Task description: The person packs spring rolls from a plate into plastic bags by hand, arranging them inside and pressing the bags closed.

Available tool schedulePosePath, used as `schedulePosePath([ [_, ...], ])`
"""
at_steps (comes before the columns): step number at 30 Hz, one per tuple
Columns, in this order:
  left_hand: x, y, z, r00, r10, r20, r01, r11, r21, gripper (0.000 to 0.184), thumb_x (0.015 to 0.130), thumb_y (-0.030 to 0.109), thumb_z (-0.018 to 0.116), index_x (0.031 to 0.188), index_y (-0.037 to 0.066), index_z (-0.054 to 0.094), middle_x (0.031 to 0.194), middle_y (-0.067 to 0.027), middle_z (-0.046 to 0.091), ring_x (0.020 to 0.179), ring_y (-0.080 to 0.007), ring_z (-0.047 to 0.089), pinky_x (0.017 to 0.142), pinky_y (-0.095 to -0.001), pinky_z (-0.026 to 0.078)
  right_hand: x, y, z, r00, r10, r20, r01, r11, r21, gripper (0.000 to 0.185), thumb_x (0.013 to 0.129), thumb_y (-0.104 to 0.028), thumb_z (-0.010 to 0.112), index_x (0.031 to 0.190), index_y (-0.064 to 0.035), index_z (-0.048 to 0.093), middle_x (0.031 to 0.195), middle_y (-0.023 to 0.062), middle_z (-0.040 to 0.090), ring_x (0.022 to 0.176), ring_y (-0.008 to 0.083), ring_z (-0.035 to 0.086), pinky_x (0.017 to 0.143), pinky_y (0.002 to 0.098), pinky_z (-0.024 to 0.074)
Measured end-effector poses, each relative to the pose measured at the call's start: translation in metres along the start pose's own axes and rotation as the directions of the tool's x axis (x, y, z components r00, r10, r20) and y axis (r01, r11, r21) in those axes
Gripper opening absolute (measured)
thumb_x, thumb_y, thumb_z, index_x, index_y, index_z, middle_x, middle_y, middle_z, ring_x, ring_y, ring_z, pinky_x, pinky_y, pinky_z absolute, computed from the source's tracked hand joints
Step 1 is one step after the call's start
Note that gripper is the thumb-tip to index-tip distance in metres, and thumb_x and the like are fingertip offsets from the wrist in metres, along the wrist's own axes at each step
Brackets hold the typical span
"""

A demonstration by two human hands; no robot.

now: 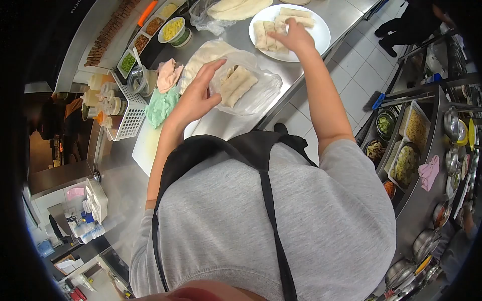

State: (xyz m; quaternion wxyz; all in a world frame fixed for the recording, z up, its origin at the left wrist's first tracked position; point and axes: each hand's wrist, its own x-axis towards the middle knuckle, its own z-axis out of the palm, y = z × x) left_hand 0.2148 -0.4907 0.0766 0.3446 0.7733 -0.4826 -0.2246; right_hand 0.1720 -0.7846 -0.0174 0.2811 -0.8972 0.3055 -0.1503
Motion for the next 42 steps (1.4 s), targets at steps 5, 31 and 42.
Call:
schedulePosePath([
  [5,0.000,-0.002,-0.002,1.000,-0.012,0.007,0.012,1.000,0.005,0.070,0.070,0.002,0.054,0.138,0.010,0.037,0.136,-0.0134,0.041,0.070,-0.0212,0.054,0.067,-0.0297,0.047,0.020,0.035,0.039,0.999,0.046,0.013,-0.047,0.999,0.021,0.079,0.067,-0.039,0.078,0.131,-0.0085,0.044,0.119,0.0184,0.054,0.107,0.0308,0.057,0.087,0.0428,0.0486],
  [31,0.019,0.004,0.006,0.993,0.092,0.069,-0.089,0.995,-0.052,0.083,0.069,-0.002,0.053,0.146,0.017,0.029,0.143,-0.0088,0.033,0.078,-0.0130,0.050,0.065,-0.0237,0.044,-0.111,-0.032,-0.060,0.641,-0.456,0.617,-0.117,0.737,0.666,0.047,0.084,-0.012,0.063,0.129,-0.0052,0.051,0.109,0.0047,0.060,0.101,0.0139,0.055,0.091,0.0301,0.0424],
  [42,0.034,0.010,0.035,0.983,0.148,0.112,-0.143,0.989,-0.045,0.082,0.068,-0.004,0.054,0.144,0.014,0.030,0.147,-0.0069,0.031,0.075,-0.0152,0.053,0.062,-0.0256,0.045,-0.123,-0.038,0.047,0.916,-0.357,-0.183,0.400,0.849,0.345,0.049,0.082,-0.006,0.053,0.129,-0.0006,0.041,0.114,0.0229,0.051,0.108,0.0412,0.050,0.091,0.0432,0.0447],
])
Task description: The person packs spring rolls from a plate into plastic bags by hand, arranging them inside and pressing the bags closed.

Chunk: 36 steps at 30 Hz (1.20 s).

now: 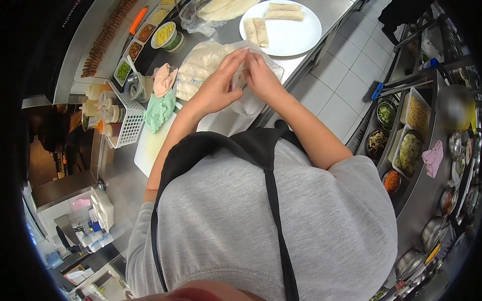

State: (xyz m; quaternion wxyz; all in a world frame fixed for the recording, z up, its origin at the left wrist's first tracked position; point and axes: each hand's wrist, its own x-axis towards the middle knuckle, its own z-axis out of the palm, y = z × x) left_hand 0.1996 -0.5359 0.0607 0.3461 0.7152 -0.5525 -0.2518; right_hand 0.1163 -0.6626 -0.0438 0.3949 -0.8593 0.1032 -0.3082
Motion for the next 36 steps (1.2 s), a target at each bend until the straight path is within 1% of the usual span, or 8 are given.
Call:
schedulePosePath([
  [7,-0.011,-0.008,-0.009,1.000,-0.003,0.009,0.003,1.000,0.020,0.079,0.068,-0.004,0.052,0.143,0.012,0.033,0.148,-0.0056,0.030,0.079,-0.0150,0.054,0.065,-0.0246,0.045,-0.006,-0.001,-0.036,0.966,0.171,0.192,-0.149,0.981,-0.124,0.051,0.079,-0.002,0.057,0.129,-0.0041,0.044,0.122,0.0176,0.050,0.115,0.0353,0.048,0.095,0.0416,0.0416],
  [10,-0.014,-0.009,-0.015,1.000,-0.005,0.016,0.004,0.999,0.036,0.078,0.069,-0.004,0.052,0.143,0.012,0.034,0.148,-0.0056,0.030,0.081,-0.0143,0.053,0.065,-0.0243,0.044,-0.008,0.004,-0.048,0.986,-0.018,0.163,0.021,1.000,-0.017,0.053,0.077,-0.001,0.060,0.128,-0.0076,0.047,0.116,0.0172,0.053,0.110,0.0345,0.052,0.093,0.0393,0.0440],
  [15,-0.017,0.000,-0.023,0.998,-0.055,0.038,0.055,0.998,0.003,0.079,0.069,-0.004,0.053,0.143,0.013,0.033,0.147,-0.0051,0.031,0.079,-0.0120,0.051,0.065,-0.0234,0.043,-0.005,-0.021,-0.062,0.757,-0.022,0.653,0.038,0.999,-0.010,0.041,0.070,0.004,0.058,0.110,-0.0034,0.056,0.109,0.0093,0.057,0.100,0.0311,0.056,0.088,0.0401,0.0458],
  [21,-0.017,0.002,-0.011,0.995,-0.026,0.093,0.030,0.999,-0.039,0.082,0.069,-0.004,0.055,0.145,0.015,0.030,0.145,-0.0047,0.032,0.073,-0.0110,0.045,0.063,-0.0220,0.042,0.007,-0.022,-0.029,0.719,-0.316,0.619,0.406,0.914,-0.006,0.024,0.071,0.002,0.053,0.091,-0.0040,0.065,0.096,0.0076,0.063,0.099,0.0268,0.058,0.089,0.0383,0.0446],
  [24,-0.018,-0.003,-0.012,0.996,-0.047,0.070,0.050,0.998,-0.039,0.083,0.069,-0.003,0.055,0.145,0.015,0.029,0.145,-0.0052,0.032,0.073,-0.0114,0.045,0.063,-0.0219,0.042,0.012,-0.021,-0.035,0.689,-0.279,0.668,0.375,0.927,0.001,0.027,0.071,0.003,0.055,0.096,-0.0048,0.064,0.099,0.0088,0.060,0.101,0.0280,0.057,0.089,0.0378,0.0449],
  [28,-0.019,-0.004,-0.019,0.997,-0.069,0.023,0.070,0.997,-0.043,0.079,0.070,0.004,0.057,0.144,0.009,0.030,0.145,-0.0107,0.033,0.071,-0.0192,0.052,0.067,-0.0283,0.046,0.006,-0.014,-0.061,0.812,-0.120,0.571,0.089,0.993,0.082,0.036,0.070,0.003,0.059,0.105,-0.0055,0.060,0.105,0.0089,0.056,0.103,0.0284,0.054,0.089,0.0360,0.0448],
  [34,-0.007,-0.003,-0.002,0.999,-0.025,0.044,0.026,0.999,-0.044,0.081,0.069,0.000,0.055,0.144,0.013,0.030,0.144,-0.0080,0.033,0.071,-0.0140,0.047,0.064,-0.0242,0.044,0.004,-0.005,-0.081,0.854,0.105,0.510,-0.215,0.963,0.161,0.037,0.069,0.000,0.062,0.106,-0.0037,0.059,0.108,0.0091,0.054,0.101,0.0282,0.055,0.089,0.0347,0.0450],
  [36,-0.002,0.002,-0.001,0.997,-0.034,0.064,0.035,0.999,-0.025,0.081,0.069,0.001,0.056,0.144,0.012,0.029,0.145,-0.0103,0.032,0.071,-0.0182,0.051,0.066,-0.0278,0.046,0.002,-0.003,-0.072,0.934,0.182,0.308,-0.171,0.983,-0.063,0.035,0.070,-0.003,0.062,0.104,-0.0025,0.058,0.109,0.0103,0.054,0.100,0.0291,0.055,0.086,0.0359,0.0467],
])
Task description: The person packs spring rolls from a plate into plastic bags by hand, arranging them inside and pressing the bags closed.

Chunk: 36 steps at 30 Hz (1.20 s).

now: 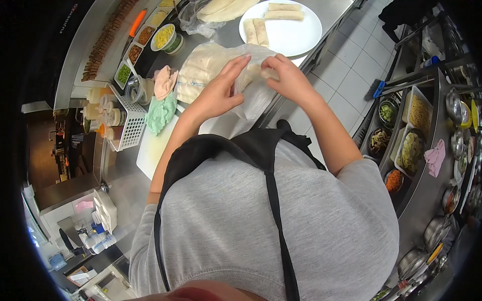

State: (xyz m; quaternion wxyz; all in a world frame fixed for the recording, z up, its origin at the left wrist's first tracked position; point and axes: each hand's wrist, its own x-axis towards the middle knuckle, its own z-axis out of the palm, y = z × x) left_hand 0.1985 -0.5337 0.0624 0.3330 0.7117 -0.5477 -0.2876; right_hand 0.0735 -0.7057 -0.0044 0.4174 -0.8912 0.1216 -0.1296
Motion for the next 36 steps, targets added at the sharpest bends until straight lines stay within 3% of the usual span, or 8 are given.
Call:
schedulePosePath([
  [7,0.006,-0.001,0.008,1.000,0.002,-0.014,-0.002,1.000,0.000,0.079,0.069,0.000,0.056,0.144,0.012,0.031,0.146,-0.0096,0.032,0.070,-0.0164,0.049,0.064,-0.0253,0.045,0.016,-0.007,0.057,0.982,-0.045,-0.184,-0.014,0.952,-0.305,0.029,0.075,-0.003,0.057,0.104,-0.0018,0.057,0.107,0.0121,0.054,0.101,0.0324,0.055,0.082,0.0406,0.0490],
  [17,0.008,-0.016,0.005,1.000,0.014,-0.011,-0.014,0.999,-0.034,0.079,0.069,0.000,0.056,0.143,0.011,0.031,0.146,-0.0098,0.031,0.073,-0.0159,0.050,0.065,-0.0253,0.045,0.028,0.011,0.018,0.939,-0.327,-0.106,0.298,0.929,-0.220,0.022,0.080,-0.010,0.060,0.100,-0.0001,0.064,0.105,0.0143,0.063,0.094,0.0317,0.061,0.082,0.0368,0.0503],
  [19,0.006,-0.019,0.000,0.999,-0.001,-0.047,0.000,1.000,-0.018,0.079,0.069,0.000,0.056,0.143,0.011,0.031,0.145,-0.0093,0.032,0.073,-0.0145,0.049,0.065,-0.0245,0.044,0.037,0.013,-0.024,0.934,-0.192,0.301,0.149,0.976,0.159,0.020,0.085,-0.015,0.060,0.102,-0.0043,0.065,0.100,0.0115,0.066,0.089,0.0268,0.063,0.083,0.0322,0.0496],
  [21,0.004,-0.018,-0.004,0.998,-0.014,-0.055,0.013,1.000,-0.014,0.078,0.070,0.000,0.056,0.143,0.011,0.032,0.145,-0.0085,0.032,0.073,-0.0136,0.048,0.065,-0.0241,0.044,0.055,0.036,-0.042,0.972,0.041,0.232,-0.167,0.814,0.557,0.016,0.087,-0.016,0.060,0.098,-0.0067,0.066,0.092,0.0088,0.067,0.084,0.0211,0.063,0.082,0.0296,0.0491],
  [23,0.002,-0.020,-0.007,0.998,-0.025,-0.062,0.025,1.000,-0.009,0.078,0.070,0.000,0.056,0.143,0.011,0.032,0.145,-0.0077,0.032,0.074,-0.0127,0.048,0.065,-0.0236,0.043,0.091,0.070,-0.049,0.978,0.017,-0.207,-0.018,1.000,-0.002,0.021,0.085,-0.019,0.062,0.104,-0.0097,0.065,0.102,0.0063,0.066,0.090,0.0209,0.062,0.088,0.0343,0.0477],
  [24,0.001,-0.021,-0.008,0.997,-0.030,-0.073,0.029,0.999,-0.013,0.077,0.070,-0.001,0.056,0.143,0.011,0.032,0.145,-0.0067,0.032,0.076,-0.0118,0.047,0.065,-0.0229,0.042,0.108,0.093,-0.047,0.978,0.018,-0.208,-0.019,1.000,-0.001,0.021,0.085,-0.019,0.062,0.104,-0.0097,0.065,0.102,0.0063,0.066,0.090,0.0209,0.062,0.088,0.0343,0.0477],
  [26,-0.002,-0.023,-0.011,0.996,-0.035,-0.083,0.034,0.999,-0.013,0.077,0.070,-0.001,0.056,0.142,0.011,0.033,0.145,-0.0058,0.032,0.078,-0.0108,0.047,0.066,-0.0221,0.041,0.132,0.132,-0.036,0.903,-0.042,-0.427,-0.215,0.817,-0.535,0.033,0.083,-0.024,0.066,0.114,-0.0139,0.060,0.113,0.0043,0.060,0.104,0.0221,0.057,0.096,0.0456,0.0417],
  [36,-0.008,-0.029,-0.025,0.992,-0.026,-0.126,0.023,0.999,-0.027,0.068,0.070,0.000,0.055,0.136,0.007,0.040,0.144,-0.0053,0.036,0.065,-0.0131,0.046,0.063,-0.0250,0.044,0.144,0.132,-0.043,0.928,-0.066,-0.368,-0.235,0.663,-0.711,0.045,0.077,-0.028,0.071,0.117,-0.0194,0.053,0.114,0.0034,0.053,0.114,0.0253,0.050,0.099,0.0557,0.0361],
])
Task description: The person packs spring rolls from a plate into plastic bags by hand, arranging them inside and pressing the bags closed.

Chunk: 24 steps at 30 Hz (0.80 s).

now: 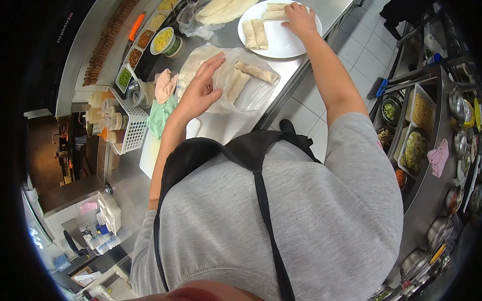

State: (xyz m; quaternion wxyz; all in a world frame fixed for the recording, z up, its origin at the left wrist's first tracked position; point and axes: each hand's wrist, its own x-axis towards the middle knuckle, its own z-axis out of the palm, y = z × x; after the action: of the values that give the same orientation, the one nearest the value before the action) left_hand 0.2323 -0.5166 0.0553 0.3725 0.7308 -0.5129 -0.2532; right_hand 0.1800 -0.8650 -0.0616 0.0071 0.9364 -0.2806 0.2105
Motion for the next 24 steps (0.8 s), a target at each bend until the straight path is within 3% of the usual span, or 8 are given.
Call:
schedulePosePath([
  [2,0.001,0.002,0.001,1.000,-0.008,0.006,0.008,1.000,-0.002,0.068,0.071,0.000,0.055,0.136,0.007,0.041,0.144,-0.0051,0.036,0.064,-0.0129,0.045,0.063,-0.0247,0.043,0.013,0.008,0.012,0.991,-0.059,0.119,0.058,0.998,0.013,0.042,0.075,-0.026,0.072,0.112,-0.0190,0.054,0.114,0.0023,0.053,0.114,0.0255,0.049,0.098,0.0539,0.0370],
  [11,-0.001,0.004,0.003,1.000,-0.011,0.014,0.012,1.000,-0.019,0.066,0.072,0.001,0.054,0.136,0.007,0.041,0.143,-0.0049,0.037,0.065,-0.0132,0.045,0.064,-0.0254,0.044,0.020,0.007,-0.011,0.972,-0.093,0.214,0.081,0.995,0.066,0.037,0.073,-0.022,0.073,0.104,-0.0170,0.055,0.111,0.0013,0.053,0.107,0.0254,0.052,0.090,0.0459,0.0447],
  [13,0.000,0.007,0.004,0.998,-0.048,0.039,0.050,0.997,-0.059,0.069,0.073,-0.008,0.053,0.138,0.011,0.041,0.144,-0.0017,0.034,0.076,-0.0053,0.041,0.063,-0.0191,0.037,0.023,0.009,-0.007,0.969,-0.107,0.224,0.095,0.993,0.065,0.037,0.073,-0.022,0.073,0.104,-0.0167,0.054,0.110,0.0010,0.054,0.106,0.0250,0.053,0.090,0.0450,0.0450],
  [18,0.001,0.008,0.004,0.999,-0.039,0.028,0.040,0.997,-0.060,0.069,0.073,-0.008,0.053,0.139,0.011,0.040,0.144,-0.0017,0.034,0.075,-0.0054,0.041,0.063,-0.0192,0.037,0.022,0.017,-0.005,0.976,-0.179,0.128,0.164,0.979,0.122,0.035,0.073,-0.022,0.073,0.101,-0.0142,0.054,0.104,0.0016,0.056,0.102,0.0245,0.055,0.086,0.0425,0.0460],
  [20,0.003,0.007,0.004,1.000,-0.021,0.019,0.022,0.998,-0.060,0.069,0.073,-0.008,0.053,0.139,0.011,0.040,0.144,-0.0018,0.034,0.074,-0.0054,0.040,0.063,-0.0192,0.037,0.019,0.022,-0.015,0.979,-0.201,0.027,0.183,0.934,0.308,0.030,0.075,-0.020,0.072,0.097,-0.0109,0.056,0.096,0.0030,0.059,0.096,0.0206,0.057,0.082,0.0372,0.0466],
  [21,0.004,0.007,0.004,1.000,-0.011,0.018,0.012,0.998,-0.055,0.070,0.073,-0.007,0.054,0.139,0.011,0.040,0.144,-0.0020,0.034,0.073,-0.0053,0.040,0.063,-0.0191,0.038,0.012,0.016,-0.037,0.979,-0.202,0.029,0.183,0.933,0.309,0.030,0.075,-0.020,0.072,0.097,-0.0109,0.056,0.096,0.0030,0.059,0.096,0.0206,0.057,0.082,0.0372,0.0466],
  [23,0.008,0.005,0.004,1.000,-0.001,0.012,0.002,0.998,-0.055,0.070,0.073,-0.007,0.054,0.139,0.011,0.040,0.143,-0.0022,0.035,0.072,-0.0053,0.040,0.062,-0.0189,0.038,-0.014,-0.003,-0.092,0.975,-0.115,0.192,-0.038,0.761,0.648,0.025,0.076,-0.020,0.073,0.093,-0.0084,0.058,0.090,0.0016,0.061,0.088,0.0146,0.057,0.076,0.0311,0.0473],
  [24,0.011,0.004,0.005,1.000,-0.006,0.011,0.006,0.997,-0.072,0.070,0.073,-0.006,0.054,0.139,0.011,0.039,0.143,-0.0025,0.035,0.071,-0.0051,0.040,0.062,-0.0187,0.038,-0.029,-0.003,-0.100,0.938,-0.213,0.274,-0.068,0.662,0.747,0.025,0.076,-0.020,0.073,0.093,-0.0076,0.059,0.087,0.0006,0.060,0.085,0.0123,0.055,0.074,0.0292,0.0473],
])
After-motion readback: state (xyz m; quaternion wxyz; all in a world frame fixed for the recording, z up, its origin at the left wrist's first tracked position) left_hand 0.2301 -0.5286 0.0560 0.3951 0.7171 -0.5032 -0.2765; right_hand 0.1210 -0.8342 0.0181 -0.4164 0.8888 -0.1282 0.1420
